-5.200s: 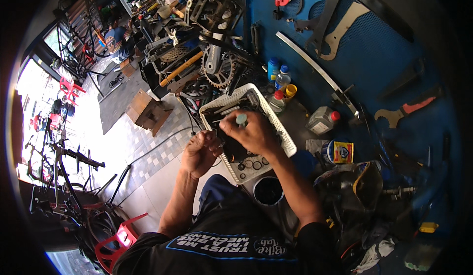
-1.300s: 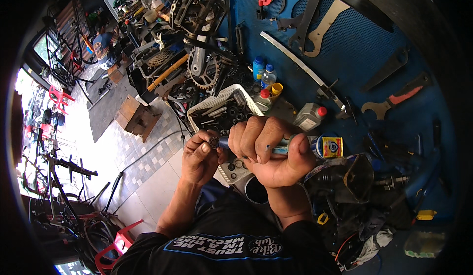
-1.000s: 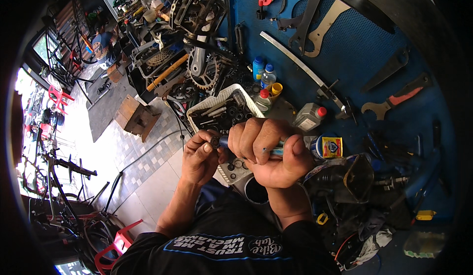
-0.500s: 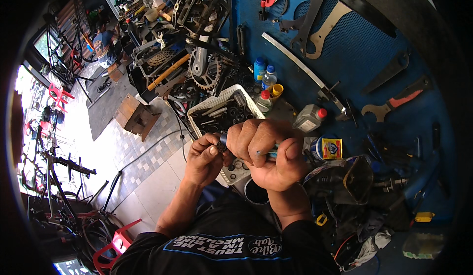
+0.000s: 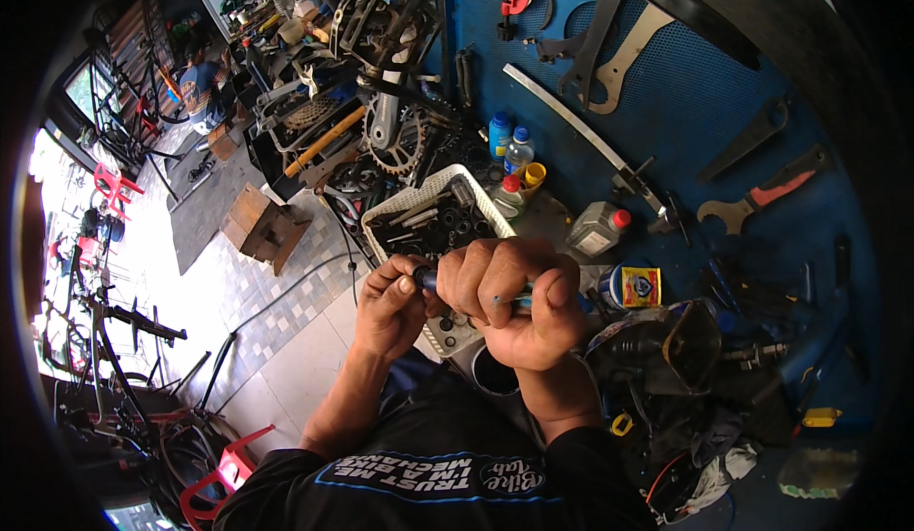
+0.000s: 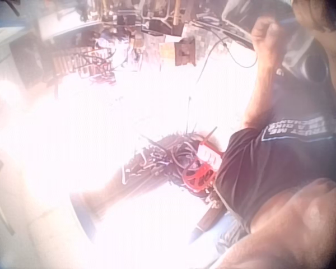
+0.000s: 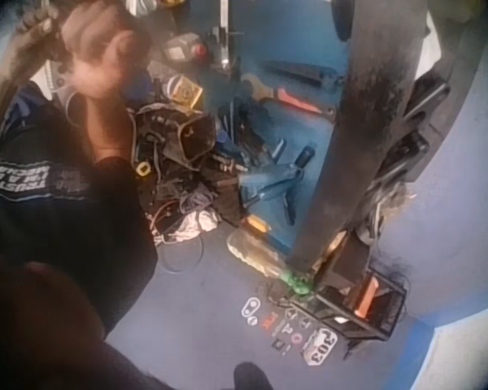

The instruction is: The person applies lubricant to small bicycle parts from a basket, then picks up a bicycle fork and applies lubricant to its pivot points. The person handles the fork and parts one at a time, repeatedly applying lubricant to different areas.

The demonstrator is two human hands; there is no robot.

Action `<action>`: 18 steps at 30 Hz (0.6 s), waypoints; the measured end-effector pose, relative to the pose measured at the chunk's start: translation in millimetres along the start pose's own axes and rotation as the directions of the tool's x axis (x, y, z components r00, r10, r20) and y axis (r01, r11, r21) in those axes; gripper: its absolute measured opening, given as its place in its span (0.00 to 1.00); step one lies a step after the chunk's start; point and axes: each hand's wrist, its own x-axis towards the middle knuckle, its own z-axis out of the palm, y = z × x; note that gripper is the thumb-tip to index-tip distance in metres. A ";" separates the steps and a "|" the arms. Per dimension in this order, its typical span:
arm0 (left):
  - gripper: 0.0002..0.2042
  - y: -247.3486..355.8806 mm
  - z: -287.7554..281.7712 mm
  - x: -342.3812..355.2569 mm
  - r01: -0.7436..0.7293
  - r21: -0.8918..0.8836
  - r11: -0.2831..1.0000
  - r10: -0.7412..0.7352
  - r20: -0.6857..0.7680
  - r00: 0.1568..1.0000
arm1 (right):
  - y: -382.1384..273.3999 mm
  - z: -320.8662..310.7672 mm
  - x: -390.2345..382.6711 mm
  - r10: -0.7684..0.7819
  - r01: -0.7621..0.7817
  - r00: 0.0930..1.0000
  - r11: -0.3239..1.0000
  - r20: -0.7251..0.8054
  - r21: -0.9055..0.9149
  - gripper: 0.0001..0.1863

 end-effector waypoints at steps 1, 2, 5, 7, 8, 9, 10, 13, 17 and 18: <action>0.06 -0.1 0.1 0.2 0.002 0.003 1.000 -0.002 0.002 1.000 | -0.4 -1.2 -0.2 -0.002 0.002 1.000 1.000 -0.001 0.007 0.32; 0.07 -0.2 0.1 0.5 0.004 0.007 1.000 -0.004 0.003 1.000 | -0.6 -2.1 -0.2 -0.003 0.003 1.000 1.000 -0.002 0.015 0.32; 0.07 -0.5 -0.3 0.6 0.017 0.009 1.000 -0.017 -0.006 1.000 | -0.3 -3.8 0.1 0.030 -0.030 0.999 0.999 -0.035 0.013 0.34; 0.08 -1.3 -2.6 0.1 0.044 0.001 0.999 -0.044 -0.018 0.999 | 3.9 -5.8 2.1 0.047 -0.047 0.998 0.999 -0.047 -0.014 0.35; 0.08 -0.9 -7.4 -1.0 0.063 -0.007 0.998 -0.063 -0.026 0.998 | 7.6 -6.8 3.7 0.056 -0.057 0.997 0.998 -0.053 -0.027 0.36; 0.08 -0.4 -11.7 -2.7 0.082 -0.015 0.997 -0.083 -0.037 0.996 | 11.7 -8.2 3.8 0.071 -0.073 0.996 0.997 -0.045 -0.034 0.38; 0.08 1.2 -14.4 -4.0 0.078 -0.023 0.997 -0.079 -0.046 0.996 | 16.5 -10.1 3.8 0.088 -0.093 0.994 0.992 -0.059 -0.080 0.40; 0.07 10.2 -29.7 -11.3 0.065 -0.026 0.998 -0.067 -0.071 0.995 | 27.7 -17.6 9.3 0.069 -0.084 0.993 0.982 -0.095 -0.169 0.41; 0.06 30.0 -54.0 -20.5 -0.029 0.036 0.999 0.033 -0.140 0.990 | 40.6 -52.9 8.0 0.206 -0.282 0.955 0.850 -0.213 -0.445 0.23; 0.06 34.6 -61.8 -24.4 -0.045 0.079 0.996 0.057 -0.157 0.986 | 44.3 -55.2 10.3 0.241 -0.353 0.934 0.743 -0.265 -0.569 0.20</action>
